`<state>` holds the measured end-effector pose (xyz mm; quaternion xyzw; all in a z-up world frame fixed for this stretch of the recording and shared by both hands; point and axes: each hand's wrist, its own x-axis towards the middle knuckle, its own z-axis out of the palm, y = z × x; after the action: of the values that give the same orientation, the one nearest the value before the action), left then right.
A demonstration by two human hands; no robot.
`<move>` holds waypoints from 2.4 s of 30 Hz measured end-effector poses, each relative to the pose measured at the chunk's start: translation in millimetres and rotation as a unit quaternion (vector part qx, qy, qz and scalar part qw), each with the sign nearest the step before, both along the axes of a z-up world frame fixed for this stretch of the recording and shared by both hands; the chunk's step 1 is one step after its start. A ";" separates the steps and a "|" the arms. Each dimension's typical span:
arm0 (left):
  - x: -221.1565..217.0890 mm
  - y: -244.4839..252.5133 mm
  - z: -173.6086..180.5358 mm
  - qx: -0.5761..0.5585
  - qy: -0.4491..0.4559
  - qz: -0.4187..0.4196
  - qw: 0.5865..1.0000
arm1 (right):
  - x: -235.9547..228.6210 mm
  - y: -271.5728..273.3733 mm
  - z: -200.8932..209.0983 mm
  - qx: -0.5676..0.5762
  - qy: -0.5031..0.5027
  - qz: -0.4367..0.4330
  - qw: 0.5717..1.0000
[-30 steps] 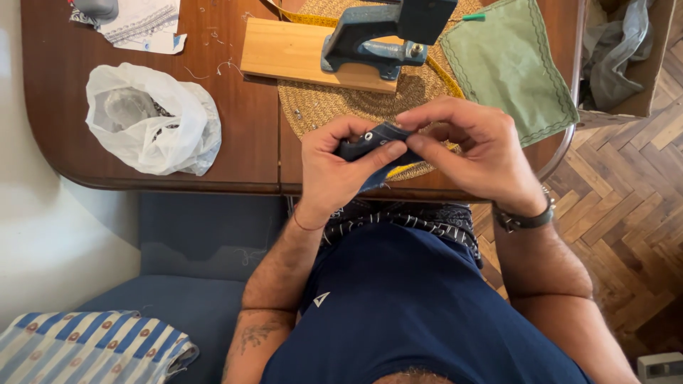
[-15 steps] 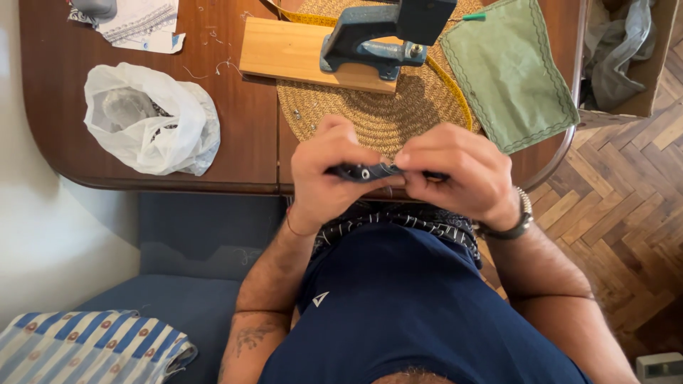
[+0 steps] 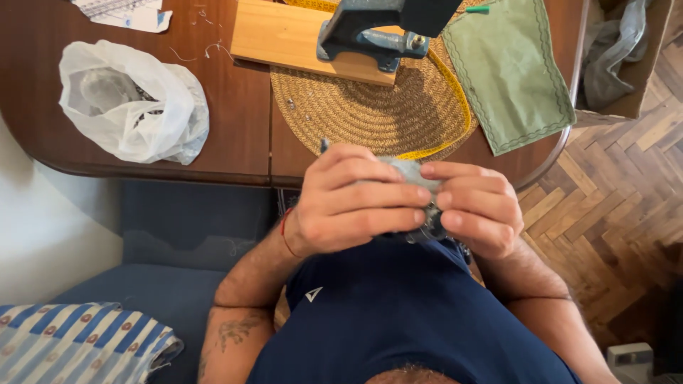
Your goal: Attaching metal fasteners to a piece of fabric using a manual press tool and measuring tape
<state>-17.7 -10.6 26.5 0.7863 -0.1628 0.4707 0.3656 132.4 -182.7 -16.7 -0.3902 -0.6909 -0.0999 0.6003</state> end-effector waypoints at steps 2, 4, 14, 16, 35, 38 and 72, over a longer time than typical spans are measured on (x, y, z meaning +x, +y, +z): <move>0.0 -7.4 0.9 -0.006 -0.004 -0.006 1.000 | -0.7 -4.5 -5.1 0.009 -0.008 -0.008 1.000; 1.1 -14.0 8.0 -0.009 -0.023 0.029 0.999 | -2.1 -5.5 -4.6 0.014 -0.010 -0.012 1.000; 3.1 -25.1 13.2 0.001 -0.047 0.067 0.997 | -3.4 -12.9 0.4 -0.013 0.037 0.018 0.999; 1.3 -25.9 16.3 -0.019 -0.017 0.030 0.999 | -6.5 -10.3 7.5 -0.040 0.066 0.036 0.996; 10.3 -33.5 -16.2 0.120 -0.156 0.159 0.967 | -8.0 11.0 30.1 -0.006 -0.037 -0.030 0.999; 10.0 -26.5 -12.1 0.153 -0.183 0.181 0.954 | -4.3 6.6 31.5 -0.005 -0.067 -0.065 0.996; 24.3 0.4 11.0 -0.384 0.409 -0.053 0.826 | 32.0 -16.1 8.2 -0.414 0.452 0.135 0.779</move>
<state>6.6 -10.1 37.6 0.6932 0.1544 0.1104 0.6953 164.4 -198.8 -8.5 -0.5043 -0.3606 0.4652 0.6318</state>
